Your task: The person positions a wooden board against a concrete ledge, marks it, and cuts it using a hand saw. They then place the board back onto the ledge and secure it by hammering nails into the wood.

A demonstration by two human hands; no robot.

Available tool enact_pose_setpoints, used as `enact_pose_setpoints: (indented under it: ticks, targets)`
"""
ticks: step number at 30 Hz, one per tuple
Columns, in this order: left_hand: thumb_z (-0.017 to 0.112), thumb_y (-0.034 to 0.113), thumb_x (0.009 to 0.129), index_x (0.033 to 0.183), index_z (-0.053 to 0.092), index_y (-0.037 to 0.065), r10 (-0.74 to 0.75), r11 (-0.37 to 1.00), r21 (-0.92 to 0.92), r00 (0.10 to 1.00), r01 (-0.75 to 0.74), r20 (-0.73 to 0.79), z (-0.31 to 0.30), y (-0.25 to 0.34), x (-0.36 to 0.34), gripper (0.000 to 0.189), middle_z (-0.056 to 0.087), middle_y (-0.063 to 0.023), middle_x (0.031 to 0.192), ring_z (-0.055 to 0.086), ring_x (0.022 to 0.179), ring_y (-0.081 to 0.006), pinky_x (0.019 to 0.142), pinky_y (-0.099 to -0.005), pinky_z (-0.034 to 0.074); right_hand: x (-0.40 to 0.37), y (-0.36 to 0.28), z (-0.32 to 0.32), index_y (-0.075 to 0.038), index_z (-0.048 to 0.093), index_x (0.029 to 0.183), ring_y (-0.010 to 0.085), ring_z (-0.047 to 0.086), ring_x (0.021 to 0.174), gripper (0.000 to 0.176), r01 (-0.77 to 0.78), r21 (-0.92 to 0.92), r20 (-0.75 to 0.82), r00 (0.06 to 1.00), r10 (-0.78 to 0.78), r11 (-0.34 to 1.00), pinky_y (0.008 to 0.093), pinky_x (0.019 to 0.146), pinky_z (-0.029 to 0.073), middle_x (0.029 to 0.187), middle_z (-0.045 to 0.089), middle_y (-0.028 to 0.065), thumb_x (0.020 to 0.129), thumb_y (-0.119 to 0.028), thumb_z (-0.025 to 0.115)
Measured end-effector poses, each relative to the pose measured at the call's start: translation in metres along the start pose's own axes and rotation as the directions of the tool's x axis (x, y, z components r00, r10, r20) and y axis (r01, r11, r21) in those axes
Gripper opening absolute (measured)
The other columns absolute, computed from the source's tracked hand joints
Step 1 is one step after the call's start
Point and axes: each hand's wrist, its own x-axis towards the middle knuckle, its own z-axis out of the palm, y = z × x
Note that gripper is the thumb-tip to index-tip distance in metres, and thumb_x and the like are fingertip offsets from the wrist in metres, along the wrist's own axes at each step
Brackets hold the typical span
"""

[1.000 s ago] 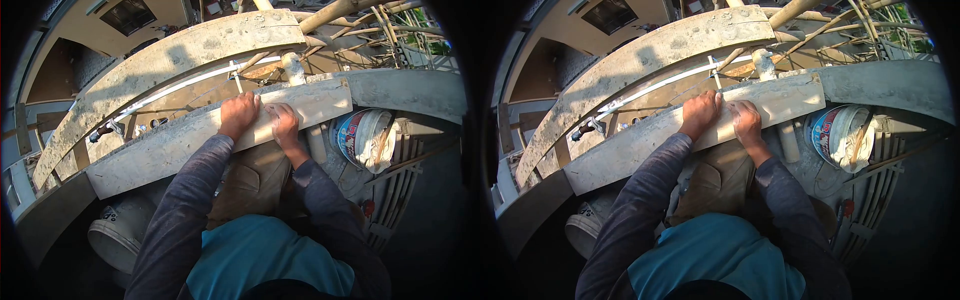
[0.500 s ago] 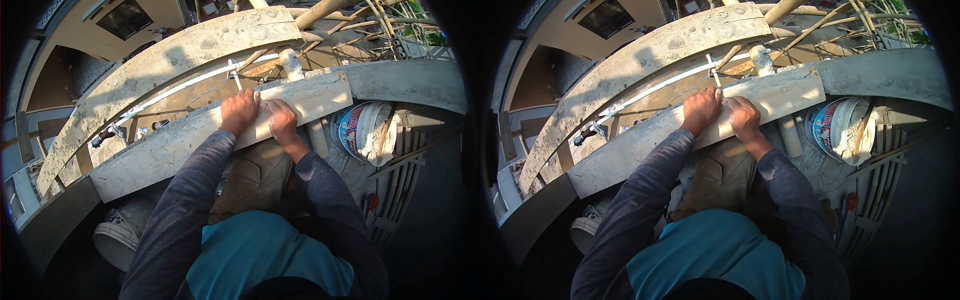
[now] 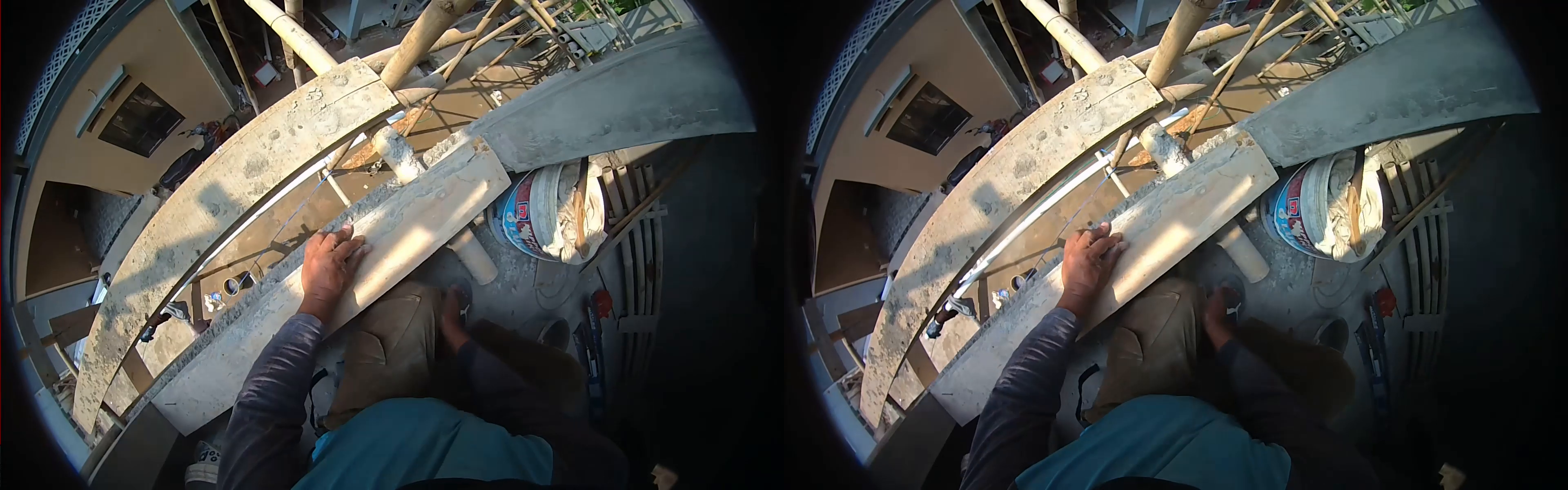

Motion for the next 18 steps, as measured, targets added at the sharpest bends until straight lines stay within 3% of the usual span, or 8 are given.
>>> enact_pose_setpoints:
  ticks: [2, 4, 5, 7, 8, 9, 15, 18]
  targets:
    - [0.075, 0.022, 0.073, 0.091, 0.071, 0.015, -0.009, 0.999, 0.033, 1.000, 0.009, 0.016, -0.005, 0.008, 0.006, 0.019, 0.063, -0.0035, 0.105, 0.057, 0.090, -0.0245, 0.080, -0.0369, 0.048, -0.021, -0.017, -0.027, -0.005, 0.055, 0.114, 0.0305, 0.058, 0.093, 0.032, -0.253, 0.059, 0.154, 0.958, 0.242, 0.966, 0.0466, 0.088, 0.040, 0.096, 0.062, 0.0150, 0.092, -0.028, 0.053]
    - [0.075, 0.023, 0.074, 0.089, 0.071, 0.015, -0.057, 0.998, 0.041, 0.997, 0.055, 0.043, -0.008, 0.013, 0.007, 0.018, 0.062, -0.0038, 0.106, 0.057, 0.090, -0.0249, 0.078, -0.0373, 0.048, -0.034, -0.035, -0.028, -0.006, 0.056, 0.113, 0.0292, 0.057, 0.089, 0.030, -0.380, 0.081, 0.220, 0.909, 0.355, 0.922, 0.0450, 0.084, 0.040, 0.094, 0.061, 0.0141, 0.092, -0.027, 0.053]
    - [0.073, 0.026, 0.077, 0.101, 0.068, 0.016, -0.073, 0.997, 0.044, 0.992, 0.069, 0.099, -0.010, 0.013, 0.007, 0.027, 0.061, -0.0051, 0.109, 0.058, 0.092, -0.0256, 0.081, -0.0382, 0.046, -0.037, -0.047, -0.020, -0.006, 0.056, 0.112, 0.0286, 0.056, 0.088, 0.030, -0.419, 0.083, 0.236, 0.890, 0.391, 0.904, 0.0443, 0.082, 0.040, 0.093, 0.060, 0.0136, 0.091, -0.027, 0.053]
    - [0.071, 0.028, 0.079, 0.109, 0.065, 0.016, -0.109, 0.989, 0.110, 0.988, 0.098, 0.108, -0.010, 0.016, 0.011, 0.033, 0.061, -0.0062, 0.110, 0.058, 0.093, -0.0257, 0.082, -0.0386, 0.046, -0.045, -0.064, -0.004, -0.006, 0.056, 0.110, 0.0273, 0.056, 0.084, 0.028, -0.466, 0.077, 0.254, 0.864, 0.434, 0.882, 0.0428, 0.079, 0.040, 0.091, 0.059, 0.0127, 0.091, -0.026, 0.052]
    - [0.068, 0.030, 0.081, 0.117, 0.061, 0.017, -0.136, 0.978, 0.172, 0.984, 0.116, 0.115, -0.008, 0.016, 0.011, 0.039, 0.061, -0.0073, 0.112, 0.058, 0.094, -0.0258, 0.083, -0.0390, 0.045, -0.048, -0.068, 0.000, -0.006, 0.056, 0.109, 0.0267, 0.055, 0.082, 0.027, -0.476, 0.084, 0.266, 0.857, 0.441, 0.875, 0.0420, 0.077, 0.040, 0.090, 0.059, 0.0123, 0.091, -0.026, 0.052]
    - [0.061, 0.039, 0.085, 0.128, 0.052, 0.026, -0.091, 0.957, 0.285, 0.986, 0.048, 0.141, -0.006, 0.010, 0.011, 0.046, 0.061, -0.0059, 0.111, 0.059, 0.087, -0.0239, 0.076, -0.0363, 0.046, -0.050, -0.071, 0.004, -0.006, 0.056, 0.108, 0.0260, 0.055, 0.080, 0.026, -0.481, 0.092, 0.276, 0.853, 0.442, 0.872, 0.0413, 0.076, 0.041, 0.089, 0.058, 0.0118, 0.091, -0.026, 0.052]
    - [0.060, 0.046, 0.083, 0.130, 0.051, 0.020, -0.242, 0.932, 0.326, 0.940, 0.156, 0.242, -0.004, 0.011, 0.013, 0.054, 0.061, -0.0036, 0.105, 0.060, 0.086, -0.0220, 0.075, -0.0362, 0.046, -0.051, -0.059, -0.009, -0.007, 0.056, 0.103, 0.0221, 0.052, 0.070, 0.022, -0.423, 0.136, 0.310, 0.877, 0.367, 0.896, 0.0368, 0.065, 0.041, 0.082, 0.056, 0.0092, 0.090, -0.024, 0.051]
    - [0.060, 0.047, 0.083, 0.130, 0.051, 0.017, -0.244, 0.932, 0.330, 0.936, 0.153, 0.255, -0.002, 0.009, 0.012, 0.056, 0.061, -0.0028, 0.101, 0.060, 0.085, -0.0212, 0.074, -0.0358, 0.046, -0.051, -0.043, -0.036, -0.008, 0.056, 0.101, 0.0202, 0.051, 0.064, 0.020, -0.346, 0.166, 0.336, 0.900, 0.277, 0.923, 0.0345, 0.060, 0.042, 0.079, 0.054, 0.0078, 0.090, -0.023, 0.051]
